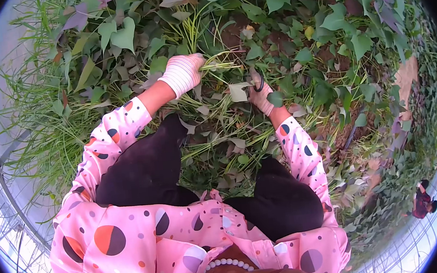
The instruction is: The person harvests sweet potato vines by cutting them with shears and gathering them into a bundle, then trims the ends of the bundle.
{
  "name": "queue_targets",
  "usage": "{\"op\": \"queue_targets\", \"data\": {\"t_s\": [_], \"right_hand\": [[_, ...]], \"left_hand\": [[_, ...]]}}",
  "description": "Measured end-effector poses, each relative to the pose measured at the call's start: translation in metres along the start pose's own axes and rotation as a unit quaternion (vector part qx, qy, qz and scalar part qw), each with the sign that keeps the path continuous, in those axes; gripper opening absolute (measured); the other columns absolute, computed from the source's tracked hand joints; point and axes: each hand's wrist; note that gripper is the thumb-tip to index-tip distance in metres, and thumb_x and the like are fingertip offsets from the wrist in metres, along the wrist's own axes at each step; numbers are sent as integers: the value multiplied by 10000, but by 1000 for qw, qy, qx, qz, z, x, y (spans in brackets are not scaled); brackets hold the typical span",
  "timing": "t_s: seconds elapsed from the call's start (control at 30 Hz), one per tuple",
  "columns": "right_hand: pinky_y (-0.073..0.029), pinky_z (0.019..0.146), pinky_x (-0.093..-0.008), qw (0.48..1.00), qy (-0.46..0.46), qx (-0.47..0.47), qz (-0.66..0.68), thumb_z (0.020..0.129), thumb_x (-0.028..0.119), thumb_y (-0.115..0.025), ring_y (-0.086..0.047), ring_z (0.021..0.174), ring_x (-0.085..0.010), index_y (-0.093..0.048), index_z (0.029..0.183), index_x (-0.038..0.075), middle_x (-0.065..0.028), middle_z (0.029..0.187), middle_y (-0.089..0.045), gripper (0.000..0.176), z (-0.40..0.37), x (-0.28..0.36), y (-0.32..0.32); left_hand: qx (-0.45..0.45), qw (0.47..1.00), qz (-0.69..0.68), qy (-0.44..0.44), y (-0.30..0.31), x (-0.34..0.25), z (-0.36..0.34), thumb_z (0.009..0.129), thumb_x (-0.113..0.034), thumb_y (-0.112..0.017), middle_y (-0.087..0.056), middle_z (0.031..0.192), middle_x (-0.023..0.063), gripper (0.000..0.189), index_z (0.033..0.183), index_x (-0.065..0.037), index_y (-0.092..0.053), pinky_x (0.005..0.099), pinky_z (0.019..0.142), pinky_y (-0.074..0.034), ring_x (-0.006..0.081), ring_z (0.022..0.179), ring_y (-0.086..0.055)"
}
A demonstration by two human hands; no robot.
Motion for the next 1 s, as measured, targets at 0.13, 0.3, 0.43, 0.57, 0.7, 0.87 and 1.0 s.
{"op": "queue_targets", "data": {"t_s": [0.13, 0.3, 0.43, 0.57, 0.7, 0.87, 1.0], "right_hand": [[-356, 479, -240, 953, -222, 8, 208, 865, 535, -610, -476, 544, -100, -592, 846, 128, 21, 693, -555, 408, 7, -4, 8], [-344, 471, -228, 908, -386, 72, 149, 909, 451, -569, -494, 518, -91, -650, 942, 26, -11, 687, -605, 435, -13, 2, 9], [-348, 476, -196, 907, -275, 82, 309, 918, 598, -474, -508, 530, -72, -603, 1147, -10, -61, 830, -694, 662, -42, 41, 2], [-472, 595, -207, 906, -230, 172, 311, 972, 418, -478, -607, 690, -80, -537, 1238, -44, -114, 977, -696, 537, -61, 87, 16], [-482, 632, -230, 927, -246, 108, 260, 897, 265, -626, -617, 705, -120, -536, 1223, -35, -89, 904, -667, 453, -73, 124, 28], [-486, 686, -241, 948, -195, -25, 250, 852, 109, -610, -612, 745, -131, -525, 1216, -41, -74, 939, -664, 403, -65, 157, 32], [-504, 759, -272, 982, -127, -29, 139, 819, 75, -697, -640, 819, -156, -517, 1215, -55, -90, 937, -674, 453, -62, 173, 27]], "left_hand": [[-28, 999, -13, -9, -15, 1, -9, 738, -158, -613, -653, 854, 138, 195, 909, -84, -670, 436, 699, -519, 353, 787, -640], [-31, 998, -59, 5, 2, 4, -36, 783, -234, -627, -642, 798, 149, 186, 860, -65, -647, 428, 684, -518, 369, 762, -631], [97, 898, -429, -13, 26, 2, -80, 787, -202, -750, -664, 782, 176, 262, 970, -25, -687, 278, 626, -505, 157, 671, -654], [219, 907, -358, -38, 38, -4, -95, 780, -162, -768, -726, 860, 91, 317, 1013, 30, -671, 244, 681, -524, 8, 747, -579], [147, 874, -463, -15, -12, -10, -85, 783, -154, -745, -703, 825, 121, 280, 1004, 1, -666, 280, 637, -512, 58, 750, -617], [219, 943, -231, -100, 23, -43, -69, 761, -321, -697, -649, 809, 187, 372, 1012, -51, -643, 419, 678, -501, 363, 774, -638], [203, 932, -263, -141, 61, -74, -68, 705, -459, -742, -670, 838, 171, 512, 1008, -56, -655, 414, 721, -516, 359, 823, -645]]}}
Point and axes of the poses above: each hand's wrist, its own z-axis towards the middle knuckle, its own y-axis out of the back of the hand, x = y × z
